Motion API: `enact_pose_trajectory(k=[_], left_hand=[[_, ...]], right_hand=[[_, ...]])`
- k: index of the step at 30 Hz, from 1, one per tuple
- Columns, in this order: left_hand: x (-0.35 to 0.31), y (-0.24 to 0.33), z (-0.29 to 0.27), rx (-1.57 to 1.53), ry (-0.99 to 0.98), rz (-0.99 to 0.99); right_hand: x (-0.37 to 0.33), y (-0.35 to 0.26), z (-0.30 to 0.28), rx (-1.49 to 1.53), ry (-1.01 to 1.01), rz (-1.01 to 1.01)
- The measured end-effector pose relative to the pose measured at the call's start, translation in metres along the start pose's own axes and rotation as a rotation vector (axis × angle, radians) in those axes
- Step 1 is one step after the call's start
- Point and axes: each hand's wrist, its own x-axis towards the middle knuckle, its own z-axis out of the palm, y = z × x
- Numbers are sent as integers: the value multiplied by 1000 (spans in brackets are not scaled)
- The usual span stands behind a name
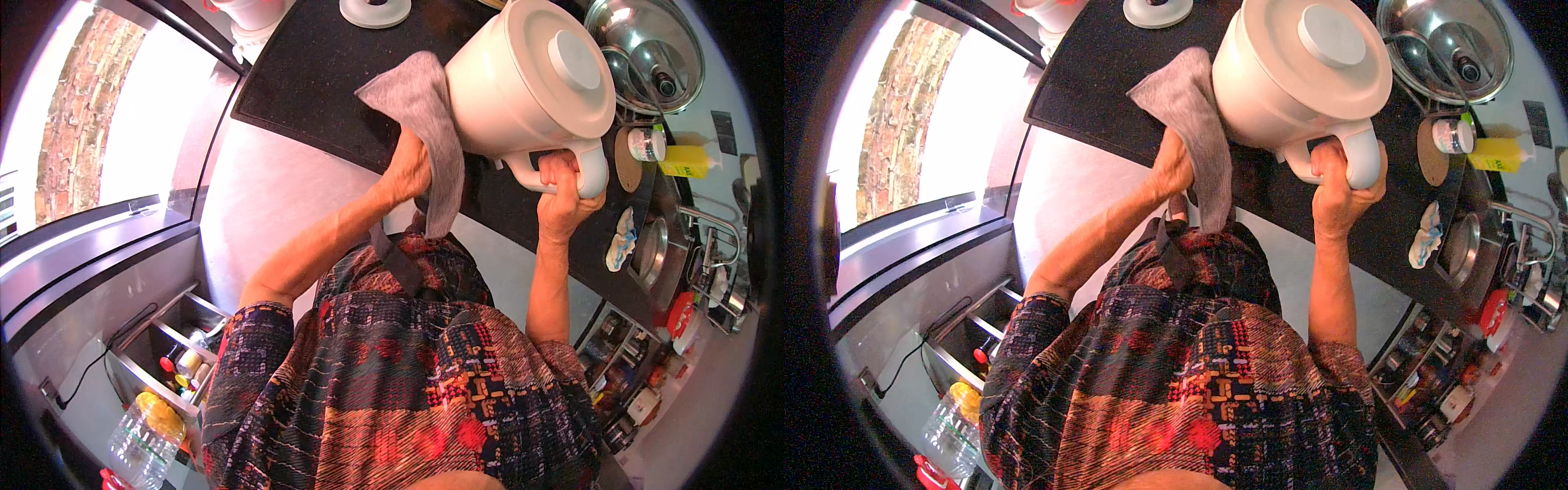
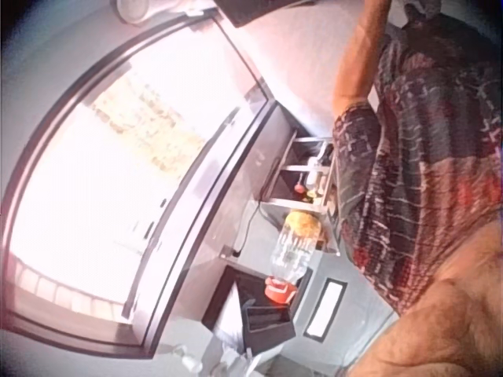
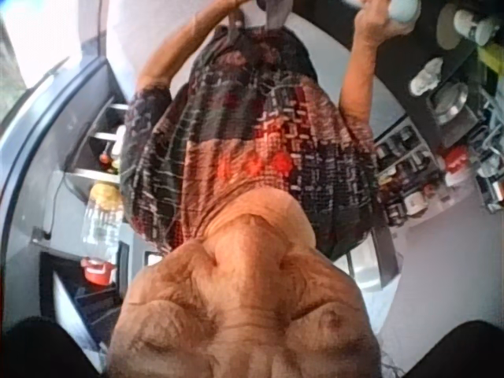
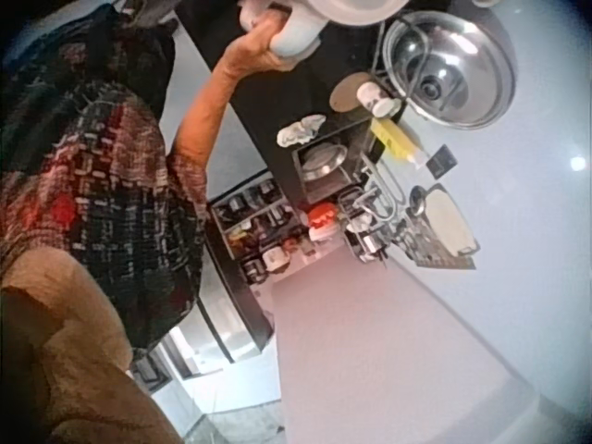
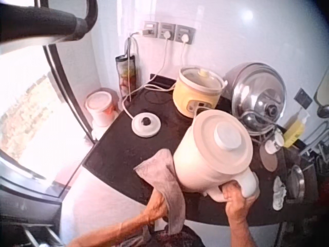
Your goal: The person wipes a small white container, a white electric kettle, and a yellow rice cooker with a grey cloth. They wipe the lids and bodies of the appliances, then wipe the countertop and the wall above the counter. Finally, they rinse the cloth under the tap.
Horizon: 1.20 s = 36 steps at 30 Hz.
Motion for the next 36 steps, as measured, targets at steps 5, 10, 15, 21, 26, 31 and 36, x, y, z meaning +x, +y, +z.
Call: enact_pose_trajectory(k=[5, 10, 15, 21, 26, 31, 36], left_hand=[[54, 53, -8, -248, 89, -14], [121, 4, 9, 186, 437, 305], [101, -20, 11, 139, 287, 56], [39, -49, 33, 312, 355, -64], [51, 14, 67, 1143, 75, -165], [53, 11, 68, 1233, 61, -131], [54, 7, 70, 1266, 54, -137]], right_hand=[[-2, 2, -6, -45, 9, 30], [-4, 2, 7, -309, 42, -115], [10, -6, -13, -323, 48, -153], [18, -6, -61, -337, 65, -89], [18, -14, -126, -214, 200, 36], [19, -13, -196, -359, 332, -13], [26, -9, -243, -247, 412, -89]])
